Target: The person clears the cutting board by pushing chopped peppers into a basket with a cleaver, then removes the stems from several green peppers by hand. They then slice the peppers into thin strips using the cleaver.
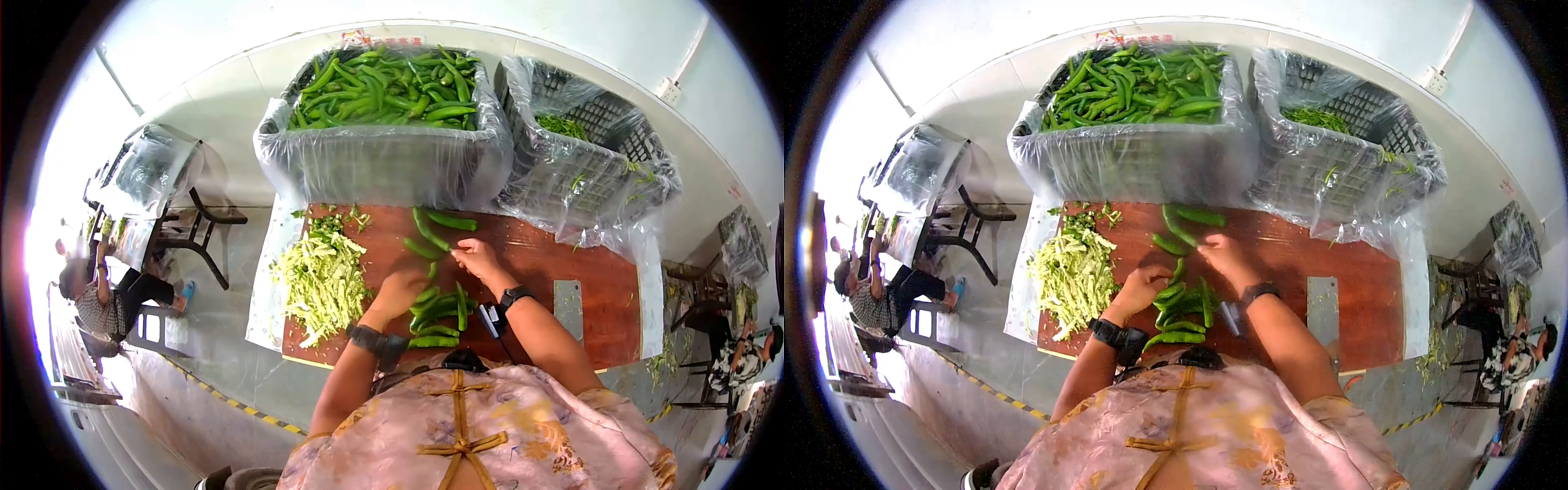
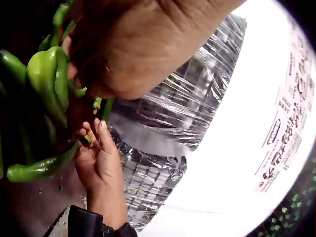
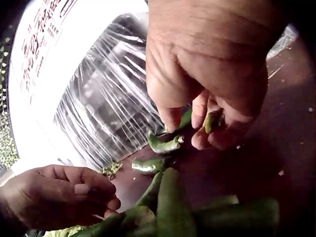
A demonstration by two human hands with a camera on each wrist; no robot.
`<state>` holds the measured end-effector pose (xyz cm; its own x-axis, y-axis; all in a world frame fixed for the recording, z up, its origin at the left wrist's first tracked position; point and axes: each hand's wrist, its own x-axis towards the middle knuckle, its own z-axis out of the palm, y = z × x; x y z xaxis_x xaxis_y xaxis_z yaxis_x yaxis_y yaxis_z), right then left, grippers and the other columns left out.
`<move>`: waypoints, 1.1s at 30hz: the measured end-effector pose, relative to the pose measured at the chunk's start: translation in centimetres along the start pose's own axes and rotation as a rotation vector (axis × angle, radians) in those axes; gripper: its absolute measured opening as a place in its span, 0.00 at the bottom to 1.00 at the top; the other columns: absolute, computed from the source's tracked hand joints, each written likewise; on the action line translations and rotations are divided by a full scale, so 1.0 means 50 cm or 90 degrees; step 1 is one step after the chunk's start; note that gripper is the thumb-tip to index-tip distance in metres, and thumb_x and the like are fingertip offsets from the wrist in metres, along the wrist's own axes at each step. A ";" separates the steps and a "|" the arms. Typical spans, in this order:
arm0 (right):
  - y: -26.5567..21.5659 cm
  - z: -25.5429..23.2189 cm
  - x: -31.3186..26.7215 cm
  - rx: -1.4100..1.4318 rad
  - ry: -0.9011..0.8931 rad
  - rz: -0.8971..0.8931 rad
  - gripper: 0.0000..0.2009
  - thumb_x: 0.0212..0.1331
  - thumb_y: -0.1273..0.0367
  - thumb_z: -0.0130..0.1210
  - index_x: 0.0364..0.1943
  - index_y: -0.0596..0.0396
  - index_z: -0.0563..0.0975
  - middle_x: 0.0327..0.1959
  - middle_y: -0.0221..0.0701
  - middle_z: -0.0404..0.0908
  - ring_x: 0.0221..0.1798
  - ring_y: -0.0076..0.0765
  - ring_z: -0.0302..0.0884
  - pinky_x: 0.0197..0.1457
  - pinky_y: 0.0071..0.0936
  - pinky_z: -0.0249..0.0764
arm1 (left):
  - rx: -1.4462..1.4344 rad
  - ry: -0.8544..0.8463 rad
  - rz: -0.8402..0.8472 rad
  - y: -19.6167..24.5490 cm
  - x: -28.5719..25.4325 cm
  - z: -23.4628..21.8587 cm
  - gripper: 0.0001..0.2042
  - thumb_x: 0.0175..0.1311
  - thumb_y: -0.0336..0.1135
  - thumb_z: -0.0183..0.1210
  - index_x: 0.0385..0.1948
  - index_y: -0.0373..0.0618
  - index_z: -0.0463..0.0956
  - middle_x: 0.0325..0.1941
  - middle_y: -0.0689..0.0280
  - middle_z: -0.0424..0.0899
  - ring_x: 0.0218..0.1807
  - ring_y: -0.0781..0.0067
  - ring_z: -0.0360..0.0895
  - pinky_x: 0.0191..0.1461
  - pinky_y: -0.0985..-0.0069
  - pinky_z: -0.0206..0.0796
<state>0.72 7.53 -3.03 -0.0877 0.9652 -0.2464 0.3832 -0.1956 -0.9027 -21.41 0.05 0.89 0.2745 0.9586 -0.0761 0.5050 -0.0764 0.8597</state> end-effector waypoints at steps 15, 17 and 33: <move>-0.124 -0.014 -0.091 -0.202 -0.007 -0.247 0.09 0.52 0.72 0.57 0.37 0.59 0.81 0.31 0.37 0.83 0.31 0.29 0.80 0.37 0.27 0.73 | 0.174 0.295 0.313 0.084 0.018 -0.018 0.12 0.51 0.31 0.59 0.38 0.41 0.77 0.35 0.56 0.80 0.41 0.53 0.75 0.45 0.64 0.68; -0.135 -0.014 -0.104 -0.223 -0.063 -0.278 0.12 0.53 0.67 0.55 0.40 0.55 0.80 0.37 0.42 0.81 0.41 0.46 0.80 0.43 0.35 0.73 | 0.265 0.327 0.383 0.099 0.018 -0.014 0.13 0.52 0.30 0.60 0.40 0.41 0.76 0.35 0.57 0.80 0.42 0.54 0.75 0.47 0.65 0.67; -0.162 -0.015 -0.156 0.066 -0.090 -0.172 0.08 0.56 0.69 0.57 0.33 0.61 0.80 0.30 0.29 0.82 0.32 0.19 0.74 0.37 0.21 0.71 | 0.051 0.178 0.243 0.114 -0.017 -0.007 0.10 0.50 0.31 0.61 0.35 0.41 0.77 0.34 0.54 0.80 0.36 0.50 0.77 0.38 0.64 0.69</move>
<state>-1.01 1.74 6.49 -0.3026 0.9526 -0.0328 0.2335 0.0407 -0.9715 -19.05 -1.09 6.04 0.2282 0.8938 0.3861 0.4753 -0.4484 0.7570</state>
